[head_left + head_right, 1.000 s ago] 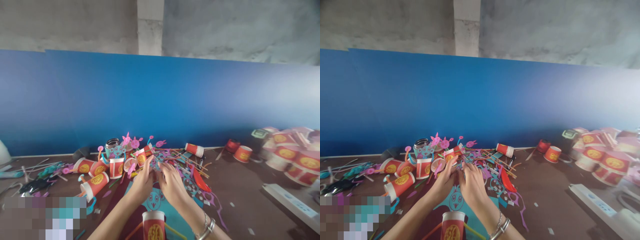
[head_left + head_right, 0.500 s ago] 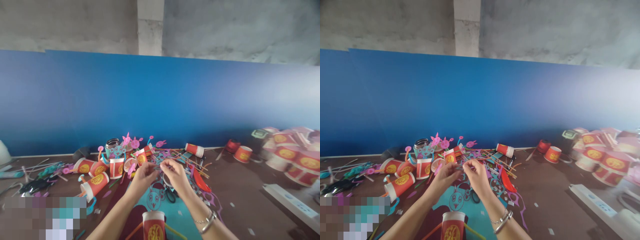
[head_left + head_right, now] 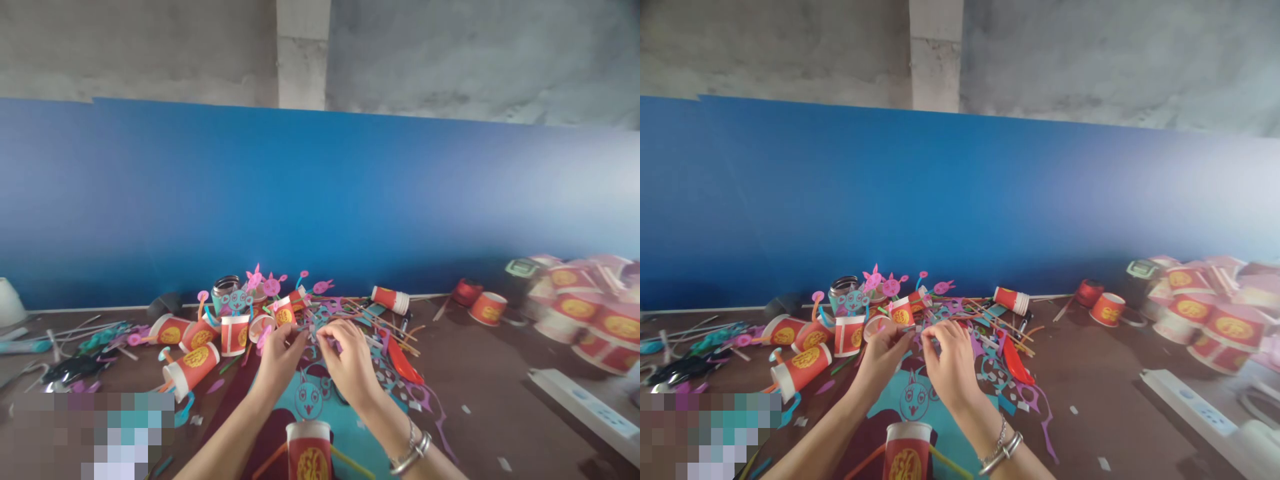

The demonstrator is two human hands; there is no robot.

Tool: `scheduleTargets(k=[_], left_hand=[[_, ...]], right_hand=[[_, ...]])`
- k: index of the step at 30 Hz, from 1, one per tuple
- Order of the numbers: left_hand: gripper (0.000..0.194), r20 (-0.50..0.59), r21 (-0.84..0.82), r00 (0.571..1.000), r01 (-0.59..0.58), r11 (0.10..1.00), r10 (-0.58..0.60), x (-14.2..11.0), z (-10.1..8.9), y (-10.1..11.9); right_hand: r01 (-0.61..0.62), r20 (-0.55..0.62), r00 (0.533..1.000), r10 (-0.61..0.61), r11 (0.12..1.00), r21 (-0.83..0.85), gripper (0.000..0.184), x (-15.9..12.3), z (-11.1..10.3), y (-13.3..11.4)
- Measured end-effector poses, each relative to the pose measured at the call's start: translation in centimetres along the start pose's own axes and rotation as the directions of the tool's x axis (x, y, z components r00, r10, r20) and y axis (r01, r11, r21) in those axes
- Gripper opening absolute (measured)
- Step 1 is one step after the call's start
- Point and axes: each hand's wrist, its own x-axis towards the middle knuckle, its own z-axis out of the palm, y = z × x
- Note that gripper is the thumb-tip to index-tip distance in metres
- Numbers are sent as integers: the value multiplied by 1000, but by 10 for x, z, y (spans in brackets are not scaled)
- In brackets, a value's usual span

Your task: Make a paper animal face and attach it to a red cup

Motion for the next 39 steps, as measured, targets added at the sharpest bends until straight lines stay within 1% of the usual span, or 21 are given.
scheduleTargets(k=[3,6,9,17,20,23,25,27,29,30,31,32,33,35,37,39], left_hand=[[21,6,153,996,-84,985,84,-1,0,-2],[19,15,289,986,-165,943,167,-3,0,-3],[18,36,376,974,-222,900,225,-4,0,-4],[18,67,394,961,-273,877,269,-4,-1,-3],[18,81,377,963,-268,887,257,-4,-1,-2],[19,91,338,970,-242,910,224,-4,-3,1],[20,111,317,978,-202,927,175,-4,-5,3],[20,132,345,982,-176,922,138,-3,-8,5],[17,150,428,978,-198,882,146,-1,-11,6],[16,160,480,973,-224,848,166,0,-13,6],[15,176,529,966,-254,810,188,0,-14,4],[14,198,571,958,-284,770,207,0,-14,2],[14,224,603,949,-314,733,222,0,-15,0],[13,279,637,931,-364,680,237,-1,-14,-4],[14,322,649,919,-389,654,228,-2,-12,-6],[15,337,656,918,-387,648,208,-3,-10,-8]], right_hand=[[-9,3,1000,9,1000,-10,13,-1,3,1],[-37,13,999,37,999,-7,13,-1,6,4],[-53,35,998,54,998,-14,13,-1,7,5],[-110,100,990,104,992,58,15,1,4,4],[-139,118,985,128,987,86,15,3,2,1],[-161,99,983,154,984,73,14,5,0,3],[-156,66,986,154,987,27,12,7,-3,9],[-146,68,986,151,986,-76,13,9,-7,17],[-150,137,973,184,963,-224,22,10,-11,25],[-152,173,963,206,948,-280,22,10,-12,28],[-152,198,955,220,940,-307,18,10,-13,30],[-147,214,953,215,944,-296,14,10,-12,30],[-134,221,956,191,960,-248,19,9,-11,30],[-100,239,964,117,992,-81,35,8,-8,25],[-80,274,960,57,994,73,34,7,-4,19],[-71,305,952,28,989,133,28,6,-1,13]])
